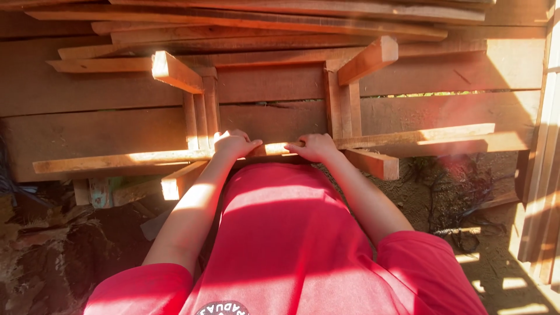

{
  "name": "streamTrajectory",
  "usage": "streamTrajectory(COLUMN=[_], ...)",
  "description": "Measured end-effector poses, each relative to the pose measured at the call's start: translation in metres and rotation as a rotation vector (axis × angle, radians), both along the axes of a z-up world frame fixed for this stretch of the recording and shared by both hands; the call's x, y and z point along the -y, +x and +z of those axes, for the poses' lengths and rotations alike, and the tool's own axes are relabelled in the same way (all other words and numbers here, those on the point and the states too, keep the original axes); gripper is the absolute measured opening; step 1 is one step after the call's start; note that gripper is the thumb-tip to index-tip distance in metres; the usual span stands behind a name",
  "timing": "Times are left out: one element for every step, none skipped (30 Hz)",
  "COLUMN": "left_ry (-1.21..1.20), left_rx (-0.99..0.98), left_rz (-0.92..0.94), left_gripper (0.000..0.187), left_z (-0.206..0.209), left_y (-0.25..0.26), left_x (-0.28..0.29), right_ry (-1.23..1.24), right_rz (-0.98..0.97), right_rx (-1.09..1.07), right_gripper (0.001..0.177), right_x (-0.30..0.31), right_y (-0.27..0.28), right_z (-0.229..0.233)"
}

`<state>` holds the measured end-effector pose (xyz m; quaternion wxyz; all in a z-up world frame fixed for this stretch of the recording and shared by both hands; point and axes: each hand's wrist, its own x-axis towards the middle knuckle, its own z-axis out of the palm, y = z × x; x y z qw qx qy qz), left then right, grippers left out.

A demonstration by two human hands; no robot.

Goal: Sorting and arranging long wooden planks on an outdoor storage rack.

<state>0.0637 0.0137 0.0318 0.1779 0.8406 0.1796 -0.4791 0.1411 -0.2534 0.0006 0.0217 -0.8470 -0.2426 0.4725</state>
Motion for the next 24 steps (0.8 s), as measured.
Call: streamTrajectory(left_ry=[-0.022, -0.044, -0.038, -0.009, 0.018, 0.02, -0.02, -0.059, -0.058, -0.156, -0.255, -0.255, -0.329, -0.398, -0.399, -0.32, -0.236, -0.232, -0.249, -0.262, -0.262, -0.103, 0.061, 0.064], left_rx=[-0.033, -0.065, -0.059, -0.078, -0.101, -0.098, -0.189, -0.281, -0.275, -0.304, -0.338, -0.337, -0.096, 0.146, 0.144, 0.315, 0.486, 0.484, 0.696, 0.908, 0.907, 1.097, 1.277, 1.277], left_rz=[0.013, 0.027, 0.025, 0.053, 0.081, 0.078, 0.035, -0.008, -0.013, -0.007, -0.002, -0.007, 0.075, 0.157, 0.158, 0.123, 0.09, 0.095, 0.17, 0.248, 0.252, 0.064, -0.133, -0.128], left_gripper=[0.061, 0.059, 0.059, 0.067, 0.08, 0.08, 0.099, 0.12, 0.12, 0.089, 0.073, 0.073, 0.061, 0.051, 0.051, 0.042, 0.038, 0.038, 0.035, 0.034, 0.034, 0.033, 0.035, 0.035], left_z=[-0.013, -0.026, -0.042, -0.058, -0.074, -0.062, -0.05, -0.039, -0.06, -0.082, -0.104, -0.112, -0.12, -0.128, -0.127, -0.125, -0.123, -0.093, -0.063, -0.033, -0.002, 0.03, 0.062, 0.067], left_y=[0.003, 0.007, 0.012, 0.018, 0.021, 0.027, 0.037, 0.048, 0.059, 0.071, 0.081, 0.104, 0.124, 0.143, 0.173, 0.204, 0.234, 0.263, 0.293, 0.323, 0.341, 0.358, 0.375, 0.389], left_x=[-0.002, -0.004, -0.005, -0.006, -0.005, -0.002, 0.0, 0.002, -0.006, -0.015, -0.024, -0.032, -0.038, -0.045, -0.055, -0.066, -0.079, -0.093, -0.105, -0.118, -0.129, -0.14, -0.152, -0.164], right_ry=[-0.007, -0.013, -0.007, -0.009, -0.013, -0.01, 0.035, 0.081, 0.082, 0.15, 0.217, 0.217, 0.287, 0.357, 0.355, 0.465, 0.578, 0.58, 0.73, 0.876, 0.875, 0.847, 0.817, 0.819], right_rz=[-0.027, -0.055, -0.057, -0.104, -0.152, -0.154, -0.255, -0.355, -0.36, -0.424, -0.487, -0.492, -0.551, -0.609, -0.608, -0.618, -0.621, -0.617, -0.543, -0.456, -0.453, -0.321, -0.182, -0.177], right_rx=[-0.007, -0.014, -0.007, -0.039, -0.075, -0.073, -0.079, -0.085, -0.079, -0.034, 0.007, 0.009, 0.073, 0.138, 0.136, 0.289, 0.44, 0.436, 0.698, 0.96, 0.957, 1.1, 1.239, 1.237], right_gripper=[0.084, 0.09, 0.09, 0.082, 0.074, 0.074, 0.073, 0.073, 0.073, 0.073, 0.073, 0.073, 0.073, 0.073, 0.073, 0.062, 0.052, 0.052, 0.048, 0.046, 0.046, 0.053, 0.068, 0.068], right_x=[-0.001, -0.001, -0.008, -0.013, -0.017, -0.019, -0.022, -0.025, -0.033, -0.041, -0.05, -0.068, -0.084, -0.101, -0.117, -0.133, -0.153, -0.167, -0.18, -0.193, -0.194, -0.195, -0.198, -0.199], right_y=[0.001, 0.002, 0.004, 0.007, 0.007, 0.009, 0.014, 0.02, 0.03, 0.041, 0.05, 0.07, 0.088, 0.105, 0.131, 0.157, 0.183, 0.212, 0.241, 0.271, 0.3, 0.33, 0.359, 0.382], right_z=[-0.002, -0.004, 0.01, 0.024, 0.038, 0.029, 0.021, 0.012, 0.009, 0.006, 0.002, -0.002, -0.007, -0.012, -0.011, -0.01, -0.009, 0.006, 0.02, 0.035, 0.05, 0.065, 0.08, 0.088])
